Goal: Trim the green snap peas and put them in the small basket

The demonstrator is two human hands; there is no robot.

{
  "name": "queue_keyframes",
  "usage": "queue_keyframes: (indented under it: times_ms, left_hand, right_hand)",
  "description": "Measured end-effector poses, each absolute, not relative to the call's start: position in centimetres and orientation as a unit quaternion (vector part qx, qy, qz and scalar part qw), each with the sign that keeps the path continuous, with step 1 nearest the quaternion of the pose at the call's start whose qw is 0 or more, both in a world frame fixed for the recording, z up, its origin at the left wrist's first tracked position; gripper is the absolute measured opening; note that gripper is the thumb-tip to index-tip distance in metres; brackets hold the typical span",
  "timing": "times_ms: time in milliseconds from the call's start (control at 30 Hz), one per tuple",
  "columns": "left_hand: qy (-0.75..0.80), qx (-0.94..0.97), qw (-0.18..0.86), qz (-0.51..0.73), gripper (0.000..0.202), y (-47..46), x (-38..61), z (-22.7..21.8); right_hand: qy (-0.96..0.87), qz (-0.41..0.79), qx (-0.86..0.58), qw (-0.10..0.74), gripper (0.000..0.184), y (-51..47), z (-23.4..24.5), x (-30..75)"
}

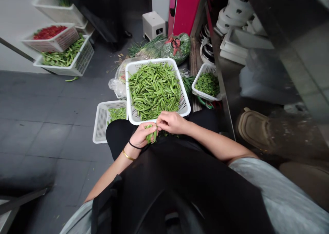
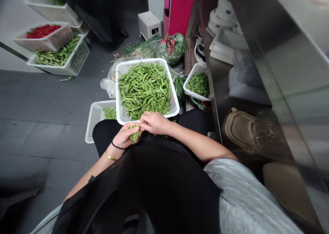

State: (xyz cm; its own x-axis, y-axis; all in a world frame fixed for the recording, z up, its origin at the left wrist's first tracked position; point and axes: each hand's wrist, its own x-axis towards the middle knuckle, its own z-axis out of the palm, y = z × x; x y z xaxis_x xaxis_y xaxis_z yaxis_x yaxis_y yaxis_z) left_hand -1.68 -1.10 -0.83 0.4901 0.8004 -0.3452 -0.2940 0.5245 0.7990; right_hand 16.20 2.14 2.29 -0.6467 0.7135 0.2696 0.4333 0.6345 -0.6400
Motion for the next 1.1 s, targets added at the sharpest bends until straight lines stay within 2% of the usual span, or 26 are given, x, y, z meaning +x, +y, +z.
queue_keyframes:
  times_ms: [133,233,300,433,500,567,633,767,833,933,1000,1100]
  left_hand:
    - [0.399,0.257,0.782,0.404,0.029,-0.7,-1.4,-0.6]
    - [0.442,0.251,0.727,0.462,0.028,-0.1,-2.3,-0.4]
    - [0.474,0.292,0.666,0.497,0.028,0.2,-2.9,-0.2]
    - [0.501,0.442,0.564,0.485,0.022,-0.1,-2.9,0.6]
    - [0.504,0.507,0.534,0.451,0.021,-0.4,-2.6,1.1]
    - [0.51,0.543,0.511,0.429,0.021,-0.7,-2.3,1.7]
    - [0.509,0.554,0.503,0.425,0.02,-1.0,-2.2,2.0]
    - [0.48,0.532,0.555,0.423,0.02,-1.5,-2.1,1.7]
    - [0.458,0.524,0.612,0.375,0.022,-1.7,-2.1,1.2]
    - [0.416,0.498,0.709,0.275,0.027,-1.7,-2.0,0.5]
    - [0.397,0.471,0.747,0.251,0.029,-1.7,-1.6,0.2]
    - [0.39,0.405,0.756,0.335,0.03,-1.5,-0.6,-0.1]
  right_hand:
    - [-0.862,0.16,-0.389,0.283,0.016,2.3,2.0,15.8]
    - [-0.834,0.158,-0.406,0.34,0.011,3.2,2.5,17.3]
    - [-0.818,0.173,-0.425,0.347,0.01,3.6,3.2,18.8]
    - [-0.826,0.238,-0.428,0.281,0.009,3.1,4.2,19.8]
    - [-0.855,0.245,-0.4,0.222,0.02,2.6,4.1,18.9]
    - [-0.882,0.235,-0.374,0.165,0.022,2.3,3.9,17.9]
    - [-0.887,0.248,-0.357,0.154,0.024,2.2,3.7,17.3]
    - [-0.819,0.375,-0.377,0.216,0.029,2.2,3.4,17.7]
    - [-0.785,0.437,-0.38,0.221,0.034,2.1,3.1,18.2]
    - [-0.795,0.485,-0.301,0.204,0.035,1.6,2.5,18.3]
    - [-0.818,0.462,-0.272,0.21,0.037,1.4,1.9,17.8]
    - [-0.843,0.315,-0.351,0.259,0.04,1.3,1.0,16.7]
